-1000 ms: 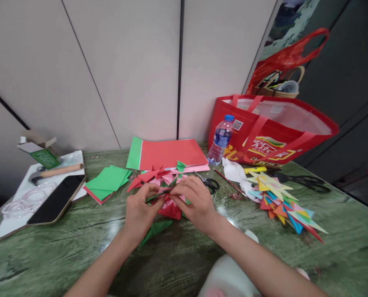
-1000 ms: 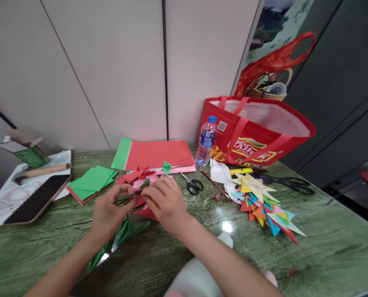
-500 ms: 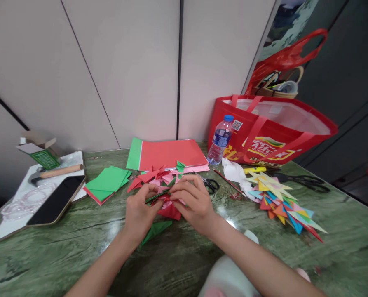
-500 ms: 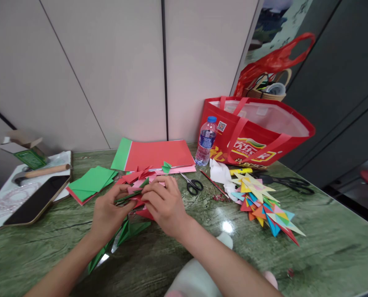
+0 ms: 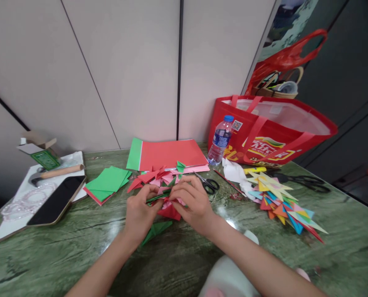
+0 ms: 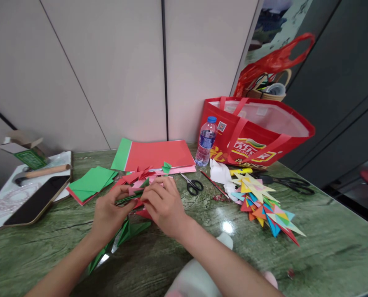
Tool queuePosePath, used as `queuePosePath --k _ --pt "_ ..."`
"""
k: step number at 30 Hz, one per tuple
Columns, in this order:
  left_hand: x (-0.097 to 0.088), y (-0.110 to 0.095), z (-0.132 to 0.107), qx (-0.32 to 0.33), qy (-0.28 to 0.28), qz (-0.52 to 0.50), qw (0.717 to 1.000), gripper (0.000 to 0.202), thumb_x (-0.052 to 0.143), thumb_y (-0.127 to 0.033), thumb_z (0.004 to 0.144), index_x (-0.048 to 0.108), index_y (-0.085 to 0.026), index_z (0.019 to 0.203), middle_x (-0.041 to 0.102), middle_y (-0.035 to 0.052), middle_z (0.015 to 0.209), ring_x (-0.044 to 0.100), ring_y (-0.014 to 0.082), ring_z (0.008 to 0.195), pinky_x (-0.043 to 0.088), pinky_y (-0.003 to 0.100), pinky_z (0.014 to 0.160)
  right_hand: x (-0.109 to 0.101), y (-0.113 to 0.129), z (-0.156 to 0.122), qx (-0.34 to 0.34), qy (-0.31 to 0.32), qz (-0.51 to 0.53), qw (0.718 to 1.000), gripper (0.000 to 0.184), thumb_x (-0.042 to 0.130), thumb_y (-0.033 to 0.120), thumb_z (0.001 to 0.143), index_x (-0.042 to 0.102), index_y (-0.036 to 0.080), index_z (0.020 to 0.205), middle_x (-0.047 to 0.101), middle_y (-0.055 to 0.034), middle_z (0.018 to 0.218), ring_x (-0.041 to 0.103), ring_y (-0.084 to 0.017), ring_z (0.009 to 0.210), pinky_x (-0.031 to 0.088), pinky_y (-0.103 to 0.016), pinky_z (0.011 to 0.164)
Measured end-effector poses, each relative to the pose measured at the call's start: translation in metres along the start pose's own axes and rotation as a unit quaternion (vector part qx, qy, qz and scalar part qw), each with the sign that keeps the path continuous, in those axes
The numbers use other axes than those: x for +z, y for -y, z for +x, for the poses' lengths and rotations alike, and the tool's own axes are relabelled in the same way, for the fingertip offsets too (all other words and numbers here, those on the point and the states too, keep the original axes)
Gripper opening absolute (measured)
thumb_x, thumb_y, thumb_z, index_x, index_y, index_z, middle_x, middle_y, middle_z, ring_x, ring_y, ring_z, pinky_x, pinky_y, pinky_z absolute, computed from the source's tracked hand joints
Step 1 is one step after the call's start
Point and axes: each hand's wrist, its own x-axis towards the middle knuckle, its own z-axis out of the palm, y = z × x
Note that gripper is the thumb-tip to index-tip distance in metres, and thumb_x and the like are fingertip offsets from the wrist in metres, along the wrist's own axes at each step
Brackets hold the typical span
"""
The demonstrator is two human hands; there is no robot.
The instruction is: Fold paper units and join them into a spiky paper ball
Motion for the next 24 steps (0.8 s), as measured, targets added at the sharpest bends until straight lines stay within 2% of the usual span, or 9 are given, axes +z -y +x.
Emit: queuePosePath --k 4,8,12,15,20,24 --pt "0.0 0.0 0.0 0.023 0.011 0.018 0.999 0.014 0.06 -0.017 0.066 0.063 -0.02 0.08 0.072 -0.0024 0.074 0.069 0.0174 0.071 0.052 0.023 0.064 0.002 -0.001 0.0 0.013 0.0 -0.012 1.0 0.008 0.057 0.015 0.082 0.06 0.019 0.089 0.068 -0.0034 0.086 0.051 -0.02 0.088 0.042 -0.039 0.079" --pt "0.0 0.0 0.0 0.034 0.004 0.022 0.999 0.012 0.06 -0.016 0.067 0.065 -0.019 0.078 0.072 -0.0024 0.072 0.069 0.0159 0.068 0.051 0.021 0.063 0.004 0.001 0.001 0.019 -0.011 0.004 1.0 0.005 0.057 0.017 0.083 0.06 0.019 0.084 0.068 -0.0024 0.082 0.052 -0.019 0.086 0.041 -0.039 0.08" --pt "0.0 -0.004 0.0 0.037 0.006 0.023 0.999 0.01 0.062 -0.018 0.068 0.066 -0.018 0.077 0.072 -0.0025 0.071 0.067 0.0147 0.064 0.05 0.021 0.06 0.005 0.003 0.001 0.062 -0.051 0.026 0.996 0.004 0.057 0.017 0.082 0.059 0.019 0.084 0.065 -0.0034 0.077 0.052 -0.019 0.085 0.043 -0.037 0.076" --pt "-0.001 -0.011 -0.001 0.015 0.015 -0.003 1.0 0.01 0.062 -0.017 0.067 0.066 -0.017 0.076 0.071 -0.0017 0.071 0.066 0.0143 0.062 0.051 0.021 0.061 0.006 0.004 0.0 0.074 -0.085 0.038 0.993 0.006 0.056 0.015 0.082 0.058 0.02 0.083 0.063 -0.0032 0.077 0.053 -0.019 0.084 0.043 -0.036 0.075" --pt "0.0 -0.02 0.0 -0.049 0.04 -0.094 0.994 0.01 0.062 -0.015 0.063 0.067 -0.015 0.072 0.07 -0.0013 0.068 0.065 0.0146 0.063 0.051 0.02 0.058 0.006 0.003 -0.001 0.033 -0.082 0.039 0.995 0.011 0.056 0.012 0.081 0.062 0.022 0.082 0.068 -0.0008 0.075 0.054 -0.018 0.081 0.042 -0.039 0.078" --pt "-0.001 -0.022 0.002 -0.075 0.049 -0.134 0.987 0.011 0.063 -0.013 0.061 0.067 -0.014 0.07 0.07 -0.0018 0.067 0.063 0.0128 0.061 0.049 0.017 0.056 0.005 0.002 0.0 0.019 -0.108 0.049 0.993 0.014 0.062 0.011 0.077 0.066 0.023 0.083 0.07 -0.0008 0.075 0.053 -0.019 0.082 0.044 -0.039 0.076"
